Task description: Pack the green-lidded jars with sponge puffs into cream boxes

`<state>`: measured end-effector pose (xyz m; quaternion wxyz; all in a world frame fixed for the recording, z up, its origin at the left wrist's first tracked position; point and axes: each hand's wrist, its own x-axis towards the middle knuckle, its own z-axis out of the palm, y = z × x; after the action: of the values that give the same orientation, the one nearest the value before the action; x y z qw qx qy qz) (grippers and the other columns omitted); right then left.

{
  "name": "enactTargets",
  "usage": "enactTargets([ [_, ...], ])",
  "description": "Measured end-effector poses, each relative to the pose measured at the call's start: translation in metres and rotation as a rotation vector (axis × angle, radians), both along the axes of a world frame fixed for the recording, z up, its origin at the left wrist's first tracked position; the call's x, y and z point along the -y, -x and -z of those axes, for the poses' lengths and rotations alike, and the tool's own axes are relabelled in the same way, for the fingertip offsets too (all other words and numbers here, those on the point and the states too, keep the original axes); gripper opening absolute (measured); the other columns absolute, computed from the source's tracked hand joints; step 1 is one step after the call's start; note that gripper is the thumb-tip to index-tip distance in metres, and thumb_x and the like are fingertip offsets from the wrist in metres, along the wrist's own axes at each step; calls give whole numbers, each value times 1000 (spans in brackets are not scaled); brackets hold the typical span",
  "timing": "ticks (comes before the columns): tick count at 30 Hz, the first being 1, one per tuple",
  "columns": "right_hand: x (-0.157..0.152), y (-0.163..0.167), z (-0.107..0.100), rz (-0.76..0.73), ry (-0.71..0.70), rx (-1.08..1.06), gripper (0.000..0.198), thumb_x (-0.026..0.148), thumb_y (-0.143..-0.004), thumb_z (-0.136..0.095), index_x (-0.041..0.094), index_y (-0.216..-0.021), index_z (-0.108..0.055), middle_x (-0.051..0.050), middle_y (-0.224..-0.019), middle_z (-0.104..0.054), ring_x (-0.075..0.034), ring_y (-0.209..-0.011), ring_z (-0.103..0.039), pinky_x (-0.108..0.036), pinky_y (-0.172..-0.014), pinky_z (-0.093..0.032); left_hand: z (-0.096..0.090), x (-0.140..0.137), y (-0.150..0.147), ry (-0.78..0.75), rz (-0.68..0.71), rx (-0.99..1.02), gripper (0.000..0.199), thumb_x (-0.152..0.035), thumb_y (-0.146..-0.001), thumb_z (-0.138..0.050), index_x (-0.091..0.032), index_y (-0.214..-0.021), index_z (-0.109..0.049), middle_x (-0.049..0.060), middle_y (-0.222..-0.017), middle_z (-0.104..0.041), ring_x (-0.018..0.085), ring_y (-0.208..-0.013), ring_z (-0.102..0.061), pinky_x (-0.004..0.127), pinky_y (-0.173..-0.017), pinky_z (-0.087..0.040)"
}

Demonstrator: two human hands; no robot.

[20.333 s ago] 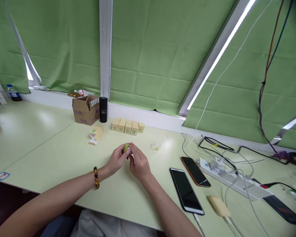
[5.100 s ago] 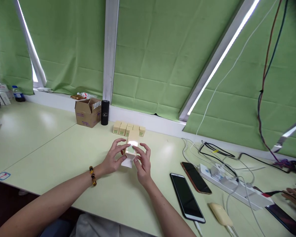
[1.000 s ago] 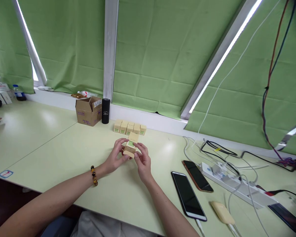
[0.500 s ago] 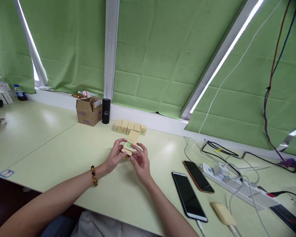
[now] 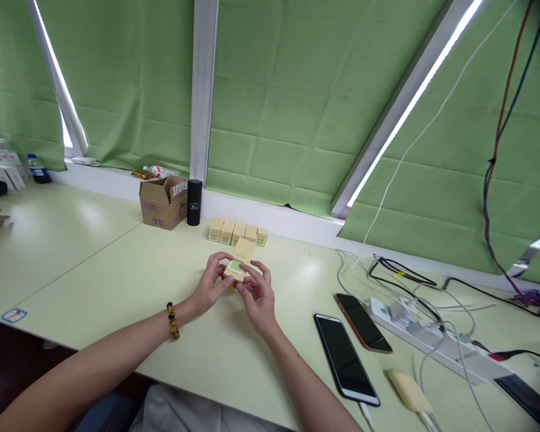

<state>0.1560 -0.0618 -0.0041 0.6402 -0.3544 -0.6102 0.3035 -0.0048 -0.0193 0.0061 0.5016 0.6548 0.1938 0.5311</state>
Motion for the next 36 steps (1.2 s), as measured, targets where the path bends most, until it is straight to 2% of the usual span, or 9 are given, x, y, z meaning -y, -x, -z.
enactTargets([
  [3,-1,0,0,1,-8,-19,36,39,-95,-67,34,-130,-66,-8,-146,-36,-11,-83,-69,-41,-91,-64,0,0,1,-83,-49,-23,43,-41,-93,-66,-26,-131,-51,12,-142,-43,20,-103,-65,38,-91,-56],
  [5,-1,0,0,-1,-6,-23,35,40,-96,-67,34,-130,-66,-9,-146,-36,-12,-84,-70,-42,-92,-64,1,-2,1,-117,-78,-36,42,-41,-93,-67,-27,-131,-52,12,-142,-40,20,-102,-63,38,-91,-56],
  [13,-1,0,0,31,8,-2,33,42,-97,-64,33,-128,-68,-10,-145,-40,-18,-94,-73,-42,-89,-65,4,-1,-3,-166,-199,-52,33,-36,-94,-67,-24,-123,-57,12,-141,-40,15,-93,-64,38,-86,-58],
  [23,-2,0,0,51,18,-1,28,42,-97,-62,33,-122,-72,-9,-144,-41,-16,-83,-73,-43,-86,-67,8,-3,-6,-182,-282,-43,25,-36,-93,-68,-22,-113,-60,10,-134,-46,11,-79,-60,34,-78,-56],
  [25,-1,0,-1,50,22,0,29,42,-98,-61,33,-123,-72,-9,-146,-40,-16,-84,-74,-43,-87,-66,8,-3,-6,-193,-292,-50,25,-36,-94,-67,-22,-113,-60,10,-134,-47,13,-84,-62,36,-80,-57],
  [28,1,1,-2,38,19,11,30,39,-99,-60,34,-128,-69,-9,-153,-36,-18,-92,-74,-43,-92,-64,6,-2,-5,-238,-298,-65,26,-34,-96,-65,-24,-119,-57,11,-138,-45,20,-106,-63,41,-92,-57],
  [31,4,3,-4,16,11,42,36,38,-101,-57,35,-136,-64,-8,-164,-25,-23,-111,-71,-45,-102,-60,2,0,-3,-308,-329,-127,33,-31,-95,-64,-25,-126,-54,12,-143,-44,28,-133,-51,48,-108,-48],
  [33,6,4,-5,23,-9,81,39,37,-101,-57,35,-140,-61,-6,-168,-21,-28,-129,-63,-48,-108,-56,-1,1,-2,-350,-364,-190,38,-30,-95,-64,-25,-131,-53,13,-145,-45,30,-141,-42,52,-115,-41],
  [36,9,5,-7,56,-78,183,43,37,-100,-57,36,-144,-57,-4,-168,-25,-31,-150,-39,-53,-117,-46,-4,2,0,-372,-406,-255,44,-32,-97,-61,-26,-139,-51,14,-148,-45,30,-143,-40,53,-118,-37],
])
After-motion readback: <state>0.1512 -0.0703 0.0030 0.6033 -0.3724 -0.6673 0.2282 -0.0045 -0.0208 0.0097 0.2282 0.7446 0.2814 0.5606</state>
